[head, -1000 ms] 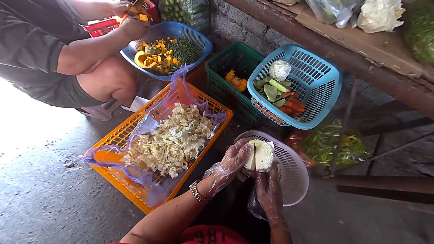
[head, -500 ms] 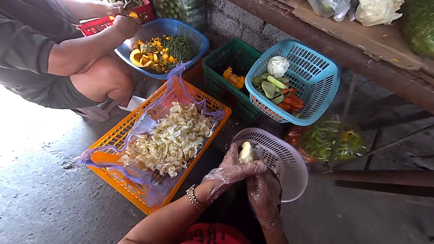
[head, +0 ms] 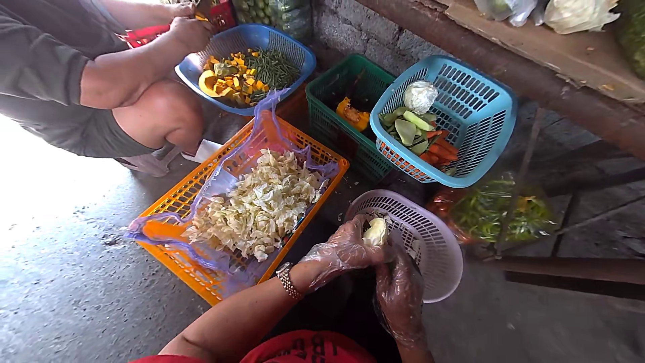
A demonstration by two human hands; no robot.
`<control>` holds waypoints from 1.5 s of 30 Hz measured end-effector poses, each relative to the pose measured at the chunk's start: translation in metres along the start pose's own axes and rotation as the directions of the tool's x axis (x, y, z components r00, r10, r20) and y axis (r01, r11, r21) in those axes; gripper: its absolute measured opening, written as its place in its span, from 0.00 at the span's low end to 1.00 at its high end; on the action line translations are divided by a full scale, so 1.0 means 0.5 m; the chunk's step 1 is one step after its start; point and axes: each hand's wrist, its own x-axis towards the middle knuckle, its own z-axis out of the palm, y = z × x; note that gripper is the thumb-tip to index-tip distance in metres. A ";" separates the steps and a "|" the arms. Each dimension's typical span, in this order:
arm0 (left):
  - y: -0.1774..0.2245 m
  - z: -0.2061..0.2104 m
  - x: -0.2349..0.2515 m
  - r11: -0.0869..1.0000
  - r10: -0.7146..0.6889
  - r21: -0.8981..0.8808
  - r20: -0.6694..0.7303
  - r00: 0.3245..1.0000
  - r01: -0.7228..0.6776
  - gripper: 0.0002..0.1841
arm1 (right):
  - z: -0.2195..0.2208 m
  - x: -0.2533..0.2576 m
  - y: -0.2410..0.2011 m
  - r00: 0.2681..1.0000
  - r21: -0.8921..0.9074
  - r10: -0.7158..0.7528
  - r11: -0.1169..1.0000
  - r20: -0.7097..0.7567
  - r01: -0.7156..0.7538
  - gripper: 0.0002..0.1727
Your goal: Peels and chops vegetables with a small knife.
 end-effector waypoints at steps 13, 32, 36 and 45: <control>0.018 -0.019 0.000 0.989 0.032 0.147 0.016 0.999 -0.034 0.41 | 0.000 0.021 -0.008 0.999 -0.064 0.023 0.998 0.022 -0.021 0.24; -0.002 -0.105 -0.032 0.950 -0.057 0.311 0.054 0.997 0.037 0.34 | -0.024 0.061 0.039 0.971 -0.096 0.235 0.968 0.044 -0.230 0.25; -0.047 -0.112 -0.034 0.989 -0.010 0.141 -0.174 0.985 0.035 0.35 | -0.064 0.094 0.054 0.811 0.141 0.584 0.799 0.046 -0.584 0.28; -0.018 0.011 0.013 0.907 0.305 0.391 -0.356 0.883 -0.155 0.49 | 0.016 0.119 -0.074 0.789 0.512 0.511 0.604 0.341 -0.611 0.38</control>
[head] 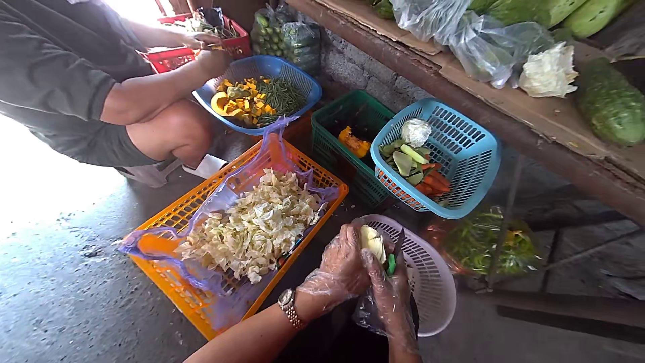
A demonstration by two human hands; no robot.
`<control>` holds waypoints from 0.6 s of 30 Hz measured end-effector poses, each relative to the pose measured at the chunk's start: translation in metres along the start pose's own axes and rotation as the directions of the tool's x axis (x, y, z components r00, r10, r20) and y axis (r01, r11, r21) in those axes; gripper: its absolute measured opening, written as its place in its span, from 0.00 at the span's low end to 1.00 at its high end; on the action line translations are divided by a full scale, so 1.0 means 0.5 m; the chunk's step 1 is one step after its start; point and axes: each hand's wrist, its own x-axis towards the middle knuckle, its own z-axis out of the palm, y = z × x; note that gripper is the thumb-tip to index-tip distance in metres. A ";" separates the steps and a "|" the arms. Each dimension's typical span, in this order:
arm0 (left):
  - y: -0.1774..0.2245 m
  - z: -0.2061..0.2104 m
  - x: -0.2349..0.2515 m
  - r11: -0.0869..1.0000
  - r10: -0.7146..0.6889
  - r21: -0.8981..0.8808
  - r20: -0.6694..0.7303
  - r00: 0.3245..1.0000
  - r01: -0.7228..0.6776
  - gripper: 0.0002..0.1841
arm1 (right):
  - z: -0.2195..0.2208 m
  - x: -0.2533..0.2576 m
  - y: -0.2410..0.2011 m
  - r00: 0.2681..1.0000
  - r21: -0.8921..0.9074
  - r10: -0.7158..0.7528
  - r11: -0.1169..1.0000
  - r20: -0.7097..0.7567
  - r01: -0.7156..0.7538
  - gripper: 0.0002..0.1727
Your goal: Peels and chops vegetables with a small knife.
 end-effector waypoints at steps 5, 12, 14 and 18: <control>-0.054 -0.012 0.004 0.861 0.214 -0.500 0.183 0.960 -0.096 0.46 | -0.027 0.005 0.026 0.978 0.126 0.191 0.976 -0.081 -0.180 0.28; -0.097 0.033 0.023 0.656 0.206 -0.751 0.081 0.975 -0.076 0.26 | -0.035 0.000 0.037 0.975 0.122 0.221 0.969 -0.022 -0.217 0.33; -0.098 0.039 0.020 0.553 0.136 -0.832 0.044 0.990 -0.039 0.31 | -0.040 0.011 0.041 0.970 0.111 0.237 0.967 -0.053 -0.230 0.28; -0.094 0.030 0.027 0.435 0.008 -0.899 0.065 0.998 0.055 0.28 | -0.096 0.069 0.027 0.981 0.105 0.147 0.985 -0.125 -0.134 0.27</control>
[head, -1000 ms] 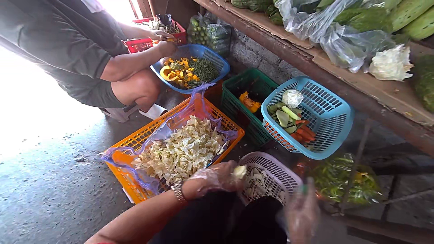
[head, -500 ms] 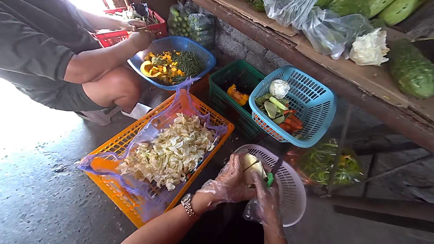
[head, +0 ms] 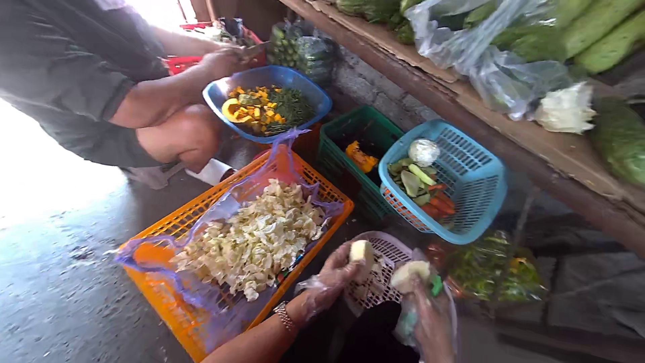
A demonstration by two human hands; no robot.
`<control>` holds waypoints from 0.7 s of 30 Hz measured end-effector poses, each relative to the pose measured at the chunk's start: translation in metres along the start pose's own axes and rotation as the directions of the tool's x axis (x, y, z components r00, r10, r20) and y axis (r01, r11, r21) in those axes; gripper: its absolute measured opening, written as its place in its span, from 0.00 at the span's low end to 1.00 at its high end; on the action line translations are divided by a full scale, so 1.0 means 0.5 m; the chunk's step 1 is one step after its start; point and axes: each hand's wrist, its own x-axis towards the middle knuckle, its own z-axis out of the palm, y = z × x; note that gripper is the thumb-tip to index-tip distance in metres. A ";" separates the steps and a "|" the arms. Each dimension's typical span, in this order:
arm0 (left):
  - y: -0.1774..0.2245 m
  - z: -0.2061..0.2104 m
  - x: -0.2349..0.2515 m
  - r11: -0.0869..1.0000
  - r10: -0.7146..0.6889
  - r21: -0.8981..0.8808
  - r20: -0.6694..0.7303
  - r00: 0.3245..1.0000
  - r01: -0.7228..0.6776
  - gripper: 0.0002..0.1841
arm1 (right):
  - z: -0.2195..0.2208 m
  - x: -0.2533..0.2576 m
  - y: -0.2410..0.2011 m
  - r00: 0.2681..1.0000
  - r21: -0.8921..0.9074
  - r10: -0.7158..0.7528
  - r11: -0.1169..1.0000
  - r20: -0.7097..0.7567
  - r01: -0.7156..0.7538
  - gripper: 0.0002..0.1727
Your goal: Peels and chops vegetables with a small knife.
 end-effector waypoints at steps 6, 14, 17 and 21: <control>-0.009 -0.010 0.005 0.988 0.003 -0.156 0.015 1.000 -0.001 0.30 | -0.058 0.198 -0.131 0.967 -0.295 -0.244 0.932 -0.077 0.212 0.32; -0.011 -0.013 0.006 0.959 -0.016 -0.283 0.009 1.000 0.018 0.29 | 0.029 0.399 -0.137 0.985 -0.355 -0.175 0.920 0.013 0.168 0.29; -0.021 -0.018 0.011 0.966 0.041 -0.255 0.014 0.999 -0.036 0.29 | 0.069 0.425 -0.131 0.992 -0.242 -0.121 0.962 0.046 0.128 0.28; -0.032 -0.018 0.010 0.975 0.043 -0.217 -0.024 0.999 -0.047 0.32 | 0.108 0.443 -0.118 0.993 -0.368 -0.060 0.925 0.106 0.095 0.29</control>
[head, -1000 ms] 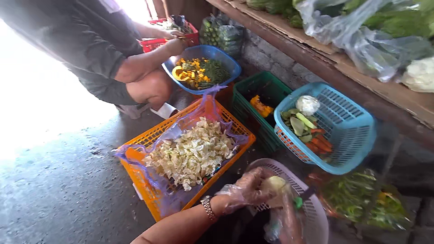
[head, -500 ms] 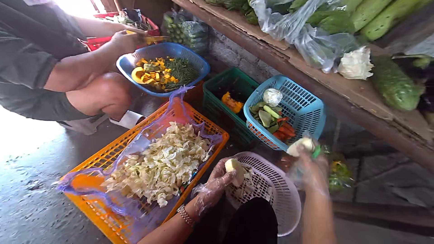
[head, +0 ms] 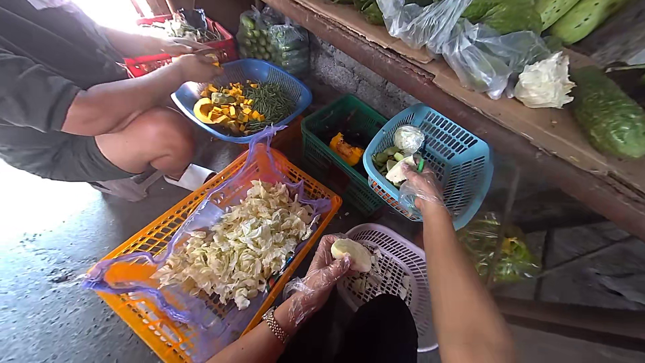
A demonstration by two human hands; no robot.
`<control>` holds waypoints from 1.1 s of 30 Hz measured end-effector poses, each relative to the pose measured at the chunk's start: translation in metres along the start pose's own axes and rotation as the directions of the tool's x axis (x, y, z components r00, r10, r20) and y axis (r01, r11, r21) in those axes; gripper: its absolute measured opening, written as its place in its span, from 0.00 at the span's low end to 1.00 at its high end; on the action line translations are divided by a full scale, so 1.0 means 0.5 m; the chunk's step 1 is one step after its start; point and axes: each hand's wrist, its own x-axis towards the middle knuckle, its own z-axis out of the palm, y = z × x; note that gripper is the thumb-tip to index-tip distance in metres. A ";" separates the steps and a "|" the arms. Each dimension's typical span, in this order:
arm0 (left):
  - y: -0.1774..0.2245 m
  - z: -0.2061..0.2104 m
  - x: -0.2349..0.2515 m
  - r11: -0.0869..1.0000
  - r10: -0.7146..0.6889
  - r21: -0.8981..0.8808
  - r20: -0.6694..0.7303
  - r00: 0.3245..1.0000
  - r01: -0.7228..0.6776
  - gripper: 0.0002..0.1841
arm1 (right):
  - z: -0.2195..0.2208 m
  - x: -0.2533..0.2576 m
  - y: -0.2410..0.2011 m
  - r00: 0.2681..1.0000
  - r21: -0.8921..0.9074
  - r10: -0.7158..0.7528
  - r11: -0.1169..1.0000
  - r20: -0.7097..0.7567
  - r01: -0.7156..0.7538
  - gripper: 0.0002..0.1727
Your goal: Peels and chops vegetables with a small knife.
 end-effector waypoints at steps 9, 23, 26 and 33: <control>-0.010 -0.006 -0.007 0.973 0.161 0.147 0.121 0.979 -0.179 0.43 | -0.010 0.038 -0.026 0.998 -0.442 -0.063 0.895 0.011 0.061 0.38; -0.038 0.064 0.018 0.814 0.000 0.579 0.082 0.997 -0.047 0.33 | -0.038 -0.578 0.185 0.983 -0.090 -0.174 0.980 0.066 0.179 0.29; -0.046 0.100 0.024 0.707 -0.065 0.708 0.067 0.996 -0.002 0.32 | -0.045 -0.590 0.186 0.996 -0.098 -0.092 0.991 0.007 0.092 0.31; -0.061 0.153 0.025 0.565 -0.130 0.824 0.130 0.983 -0.034 0.31 | -0.054 -0.564 0.160 0.997 -0.260 -0.074 0.964 -0.036 0.062 0.25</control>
